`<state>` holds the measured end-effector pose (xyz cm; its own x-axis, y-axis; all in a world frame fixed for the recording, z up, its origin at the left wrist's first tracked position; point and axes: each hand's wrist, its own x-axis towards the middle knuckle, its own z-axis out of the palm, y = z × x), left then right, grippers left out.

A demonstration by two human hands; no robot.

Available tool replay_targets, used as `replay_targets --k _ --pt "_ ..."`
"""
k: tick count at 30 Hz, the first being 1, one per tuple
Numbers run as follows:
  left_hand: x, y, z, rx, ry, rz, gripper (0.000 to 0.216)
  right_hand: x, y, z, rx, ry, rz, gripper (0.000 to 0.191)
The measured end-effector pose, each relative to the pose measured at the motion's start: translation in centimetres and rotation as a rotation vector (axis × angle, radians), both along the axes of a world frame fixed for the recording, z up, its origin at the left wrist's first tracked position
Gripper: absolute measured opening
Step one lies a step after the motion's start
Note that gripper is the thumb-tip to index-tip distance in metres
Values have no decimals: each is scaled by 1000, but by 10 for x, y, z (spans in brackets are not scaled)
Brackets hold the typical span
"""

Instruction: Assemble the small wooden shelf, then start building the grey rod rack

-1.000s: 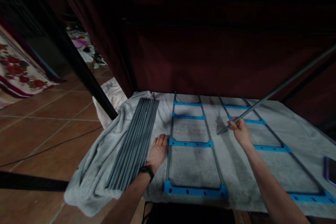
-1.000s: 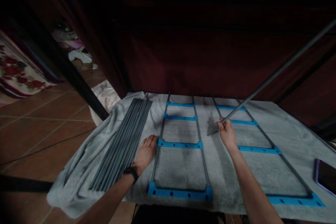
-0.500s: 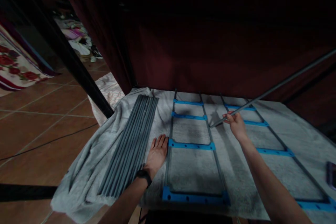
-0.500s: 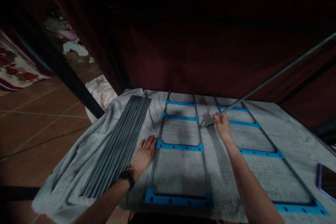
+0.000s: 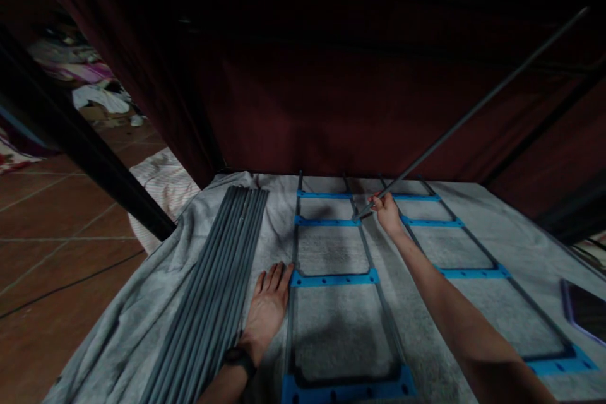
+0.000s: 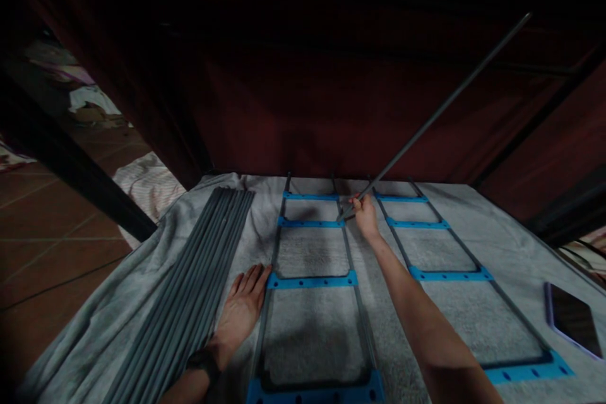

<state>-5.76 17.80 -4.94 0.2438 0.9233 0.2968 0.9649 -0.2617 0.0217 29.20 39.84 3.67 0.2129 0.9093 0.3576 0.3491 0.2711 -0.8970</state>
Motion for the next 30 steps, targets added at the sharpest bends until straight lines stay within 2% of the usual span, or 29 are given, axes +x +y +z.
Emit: replay_targets --k 14,30 --pt "0 0 6 -29 17 2 55 -5 -1 3 3 -88 27 32" --pt "-1 0 9 -13 11 -9 57 -11 4 13 -16 -262 38 20"
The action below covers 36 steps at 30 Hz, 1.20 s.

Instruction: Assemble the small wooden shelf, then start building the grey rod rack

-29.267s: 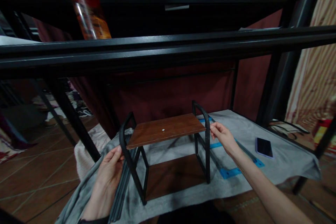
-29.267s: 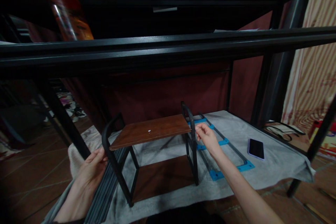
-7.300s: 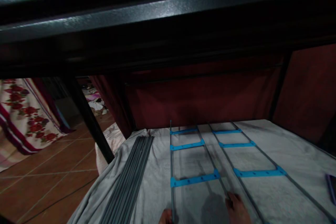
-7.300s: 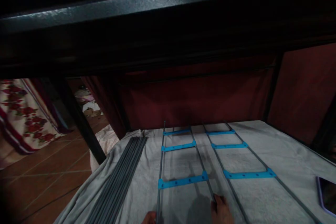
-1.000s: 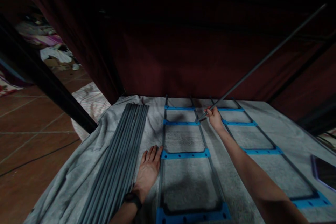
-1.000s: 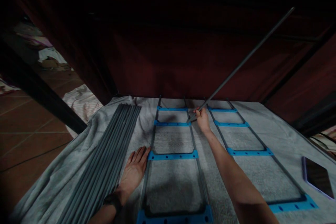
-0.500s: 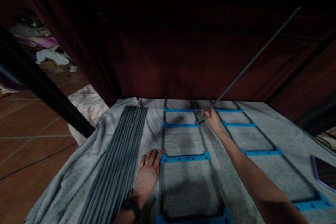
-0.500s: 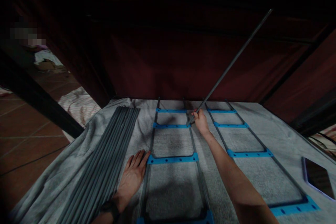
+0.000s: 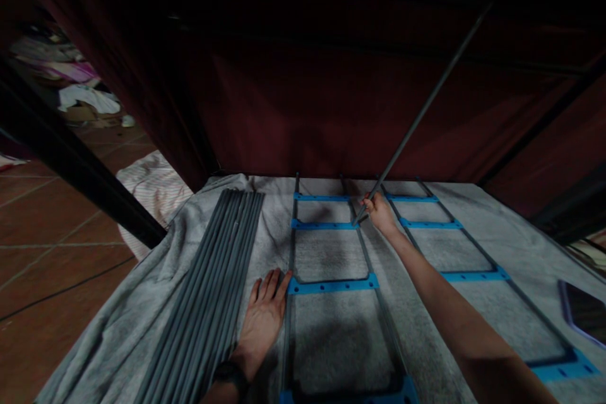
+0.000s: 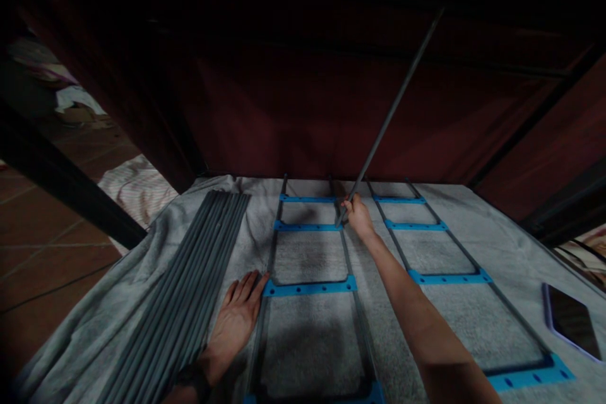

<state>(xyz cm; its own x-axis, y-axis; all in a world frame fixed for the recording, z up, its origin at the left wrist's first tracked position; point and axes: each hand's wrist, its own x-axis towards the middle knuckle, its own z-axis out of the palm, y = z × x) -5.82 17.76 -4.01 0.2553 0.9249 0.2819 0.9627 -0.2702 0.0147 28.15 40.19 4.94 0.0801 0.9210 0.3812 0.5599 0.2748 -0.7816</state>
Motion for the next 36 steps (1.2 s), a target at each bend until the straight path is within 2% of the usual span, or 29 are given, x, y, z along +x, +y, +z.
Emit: replay_targets --k 9,20,23,29,33,36 --pt "-3 2 -12 -14 4 10 56 -2 -1 -4 -4 -54 52 19" --pt "-2 2 -5 -26 38 -4 59 -6 -3 -2 13 -88 104 18" --pt "-2 2 -5 -16 31 -19 59 -13 -2 -5 -5 26 65 21" --pt "-3 2 -6 -22 43 -25 61 -33 15 -3 -20 470 -48 21" --pt "-3 3 -6 -34 66 -79 73 -49 28 -3 -99 576 -134 33" --pt "-4 5 -8 -80 73 -171 84 -56 34 -7 -93 604 -166 37"
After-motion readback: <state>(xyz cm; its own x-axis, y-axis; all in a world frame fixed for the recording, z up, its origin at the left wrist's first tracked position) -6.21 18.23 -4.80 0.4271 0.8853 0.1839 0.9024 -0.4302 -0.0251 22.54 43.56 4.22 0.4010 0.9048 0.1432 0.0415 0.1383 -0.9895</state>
